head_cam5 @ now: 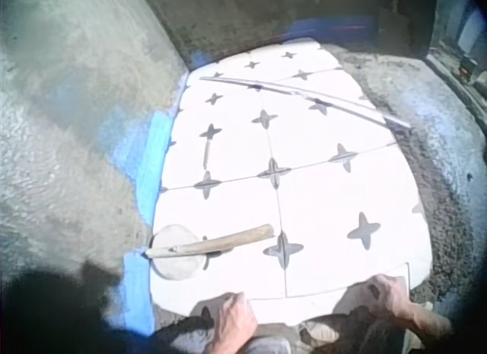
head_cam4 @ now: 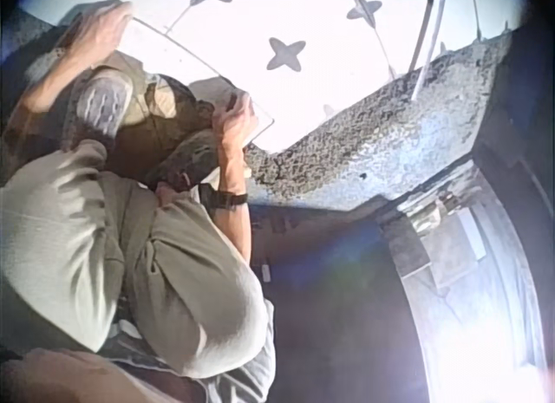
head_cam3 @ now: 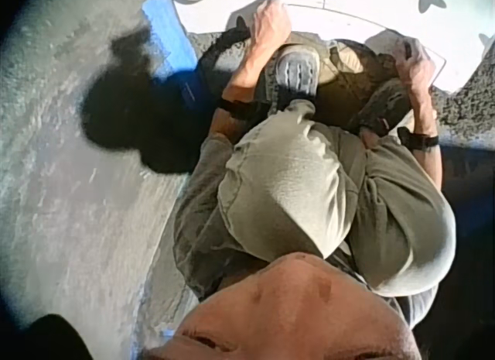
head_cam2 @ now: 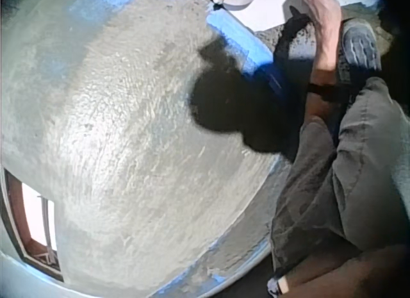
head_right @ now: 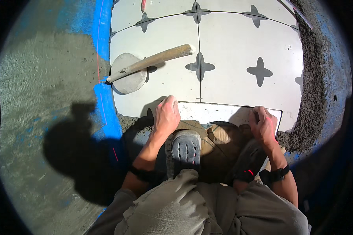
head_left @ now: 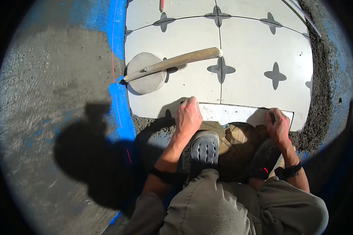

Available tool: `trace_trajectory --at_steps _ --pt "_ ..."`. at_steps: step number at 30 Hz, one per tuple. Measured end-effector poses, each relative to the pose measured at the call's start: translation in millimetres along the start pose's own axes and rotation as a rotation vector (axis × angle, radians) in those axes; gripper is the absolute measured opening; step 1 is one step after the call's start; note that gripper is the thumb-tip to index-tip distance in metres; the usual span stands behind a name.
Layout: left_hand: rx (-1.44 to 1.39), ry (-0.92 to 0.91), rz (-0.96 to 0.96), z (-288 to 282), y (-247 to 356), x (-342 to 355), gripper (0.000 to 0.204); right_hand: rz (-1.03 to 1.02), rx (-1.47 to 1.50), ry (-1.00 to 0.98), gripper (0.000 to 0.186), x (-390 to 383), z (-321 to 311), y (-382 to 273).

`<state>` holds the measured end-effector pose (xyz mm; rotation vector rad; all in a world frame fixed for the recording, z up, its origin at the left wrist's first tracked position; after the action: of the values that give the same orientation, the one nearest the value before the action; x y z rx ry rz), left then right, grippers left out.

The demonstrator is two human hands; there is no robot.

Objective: Laying ceramic tiles on a mortar bed and checking alignment with a measuring tape.

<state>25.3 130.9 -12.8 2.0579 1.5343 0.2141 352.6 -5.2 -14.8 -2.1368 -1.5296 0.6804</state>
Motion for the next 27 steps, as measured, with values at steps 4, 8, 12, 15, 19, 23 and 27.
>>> trace_trajectory --at_steps 4,8,12,15,19,23,27 --pt "0.038 -0.009 0.001 -0.7 10.0 3.2 0.012 -0.001 0.015 0.017 0.013 -0.3 -1.1 -0.6" --pt "0.038 -0.021 0.017 -0.1 9.5 4.5 0.013 0.000 0.004 0.017 0.013 1.2 -0.3 -0.8" --pt "0.001 -0.040 0.000 -1.1 8.7 5.8 0.012 0.003 0.003 0.019 0.013 0.3 0.4 0.3" --pt "-0.020 -0.064 -0.007 -0.2 7.5 7.4 0.012 0.007 0.009 0.023 0.013 -0.1 1.2 0.8" --pt "-0.040 -0.068 0.015 1.0 2.9 8.1 0.010 -0.014 0.000 0.050 0.013 -0.7 -0.9 -2.8" --pt "-0.131 -0.151 -0.127 3.3 -1.9 10.0 0.007 0.005 -0.008 0.038 0.013 -1.2 -0.4 1.7" --pt "-0.105 -0.047 -0.078 1.3 -5.2 8.7 0.008 -0.002 0.014 0.026 0.013 0.0 1.4 1.4"
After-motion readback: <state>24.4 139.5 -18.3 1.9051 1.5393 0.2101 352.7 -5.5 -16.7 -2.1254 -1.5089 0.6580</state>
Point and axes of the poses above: each hand's wrist, its own x-axis towards the middle knuckle, its own z-axis out of the palm, y = z × x, the point moved 5 cm from there along x, towards the middle knuckle, and after that the axes turned 1 degree about z, right-handed, at the moved point
